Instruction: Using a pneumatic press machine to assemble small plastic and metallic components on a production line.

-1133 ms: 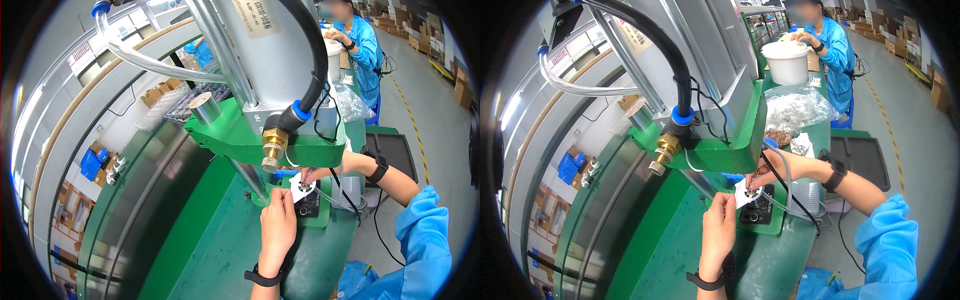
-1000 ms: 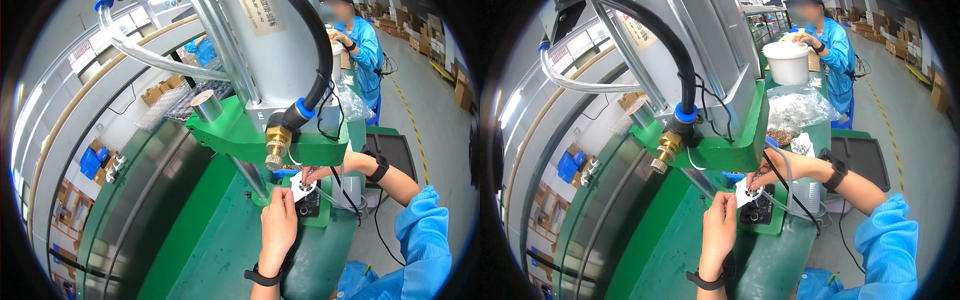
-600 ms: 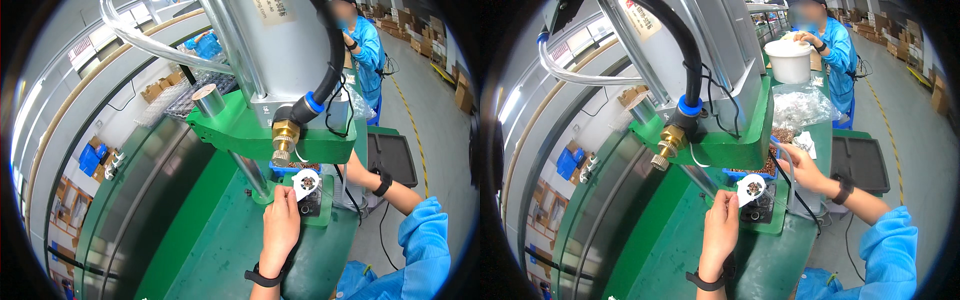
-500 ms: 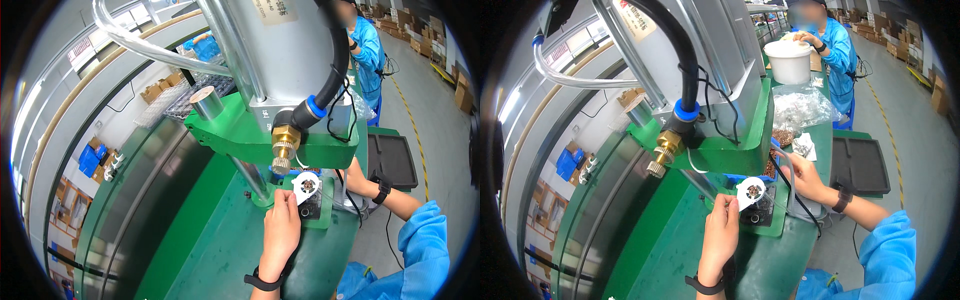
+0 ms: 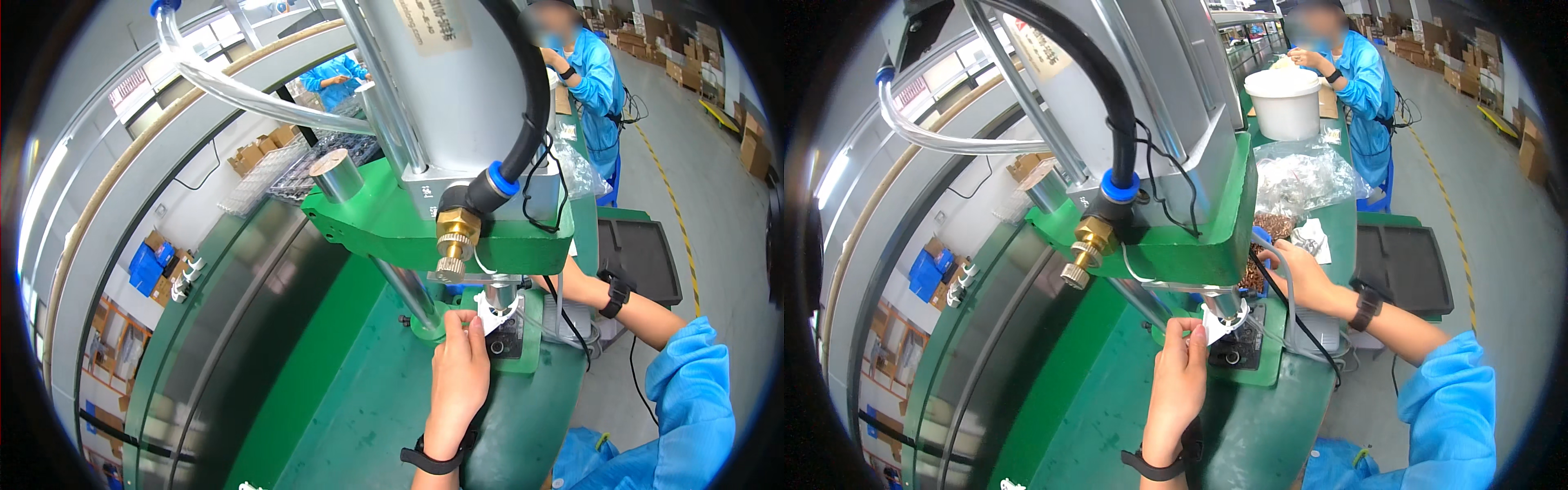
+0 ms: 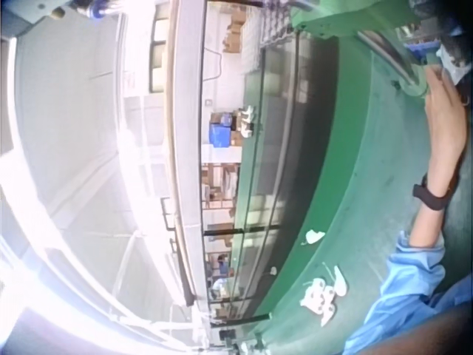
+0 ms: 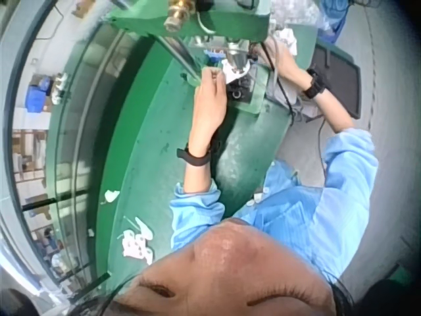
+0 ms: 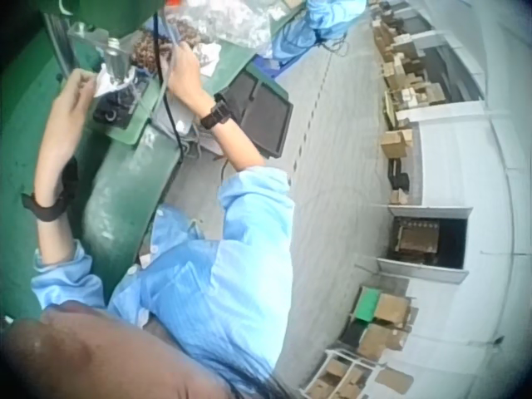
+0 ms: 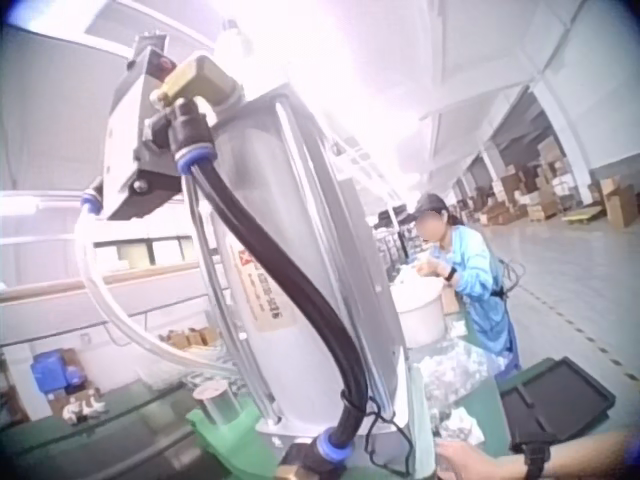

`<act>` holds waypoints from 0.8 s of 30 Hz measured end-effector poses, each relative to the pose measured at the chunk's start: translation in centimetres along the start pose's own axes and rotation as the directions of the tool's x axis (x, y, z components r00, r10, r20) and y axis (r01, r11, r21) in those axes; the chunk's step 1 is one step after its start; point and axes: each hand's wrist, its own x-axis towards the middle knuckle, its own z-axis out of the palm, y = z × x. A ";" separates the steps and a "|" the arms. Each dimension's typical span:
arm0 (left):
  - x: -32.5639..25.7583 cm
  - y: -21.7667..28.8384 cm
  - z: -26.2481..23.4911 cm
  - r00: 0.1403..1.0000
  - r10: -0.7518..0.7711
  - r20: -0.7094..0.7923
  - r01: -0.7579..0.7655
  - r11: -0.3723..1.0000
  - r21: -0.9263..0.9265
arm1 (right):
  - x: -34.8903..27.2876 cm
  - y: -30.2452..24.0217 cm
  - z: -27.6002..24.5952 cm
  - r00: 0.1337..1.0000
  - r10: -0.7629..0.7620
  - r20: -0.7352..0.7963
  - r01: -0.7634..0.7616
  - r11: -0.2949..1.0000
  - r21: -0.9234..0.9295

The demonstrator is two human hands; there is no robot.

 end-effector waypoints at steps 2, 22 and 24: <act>-0.1 0.1 -0.2 1.000 -0.006 0.009 0.007 1.000 -0.011 | 1.2 0.8 0.2 0.996 -0.066 0.065 0.073 0.991 -0.112; 0.3 -0.5 -2.7 0.995 0.072 -0.070 -0.096 0.886 -0.453 | 3.5 0.8 2.6 0.895 -0.352 0.276 0.421 0.870 -0.257; -0.2 -0.6 -4.9 0.982 0.170 0.084 -0.131 0.928 -0.349 | 2.8 3.6 2.0 0.961 -0.013 0.275 0.016 1.000 -0.009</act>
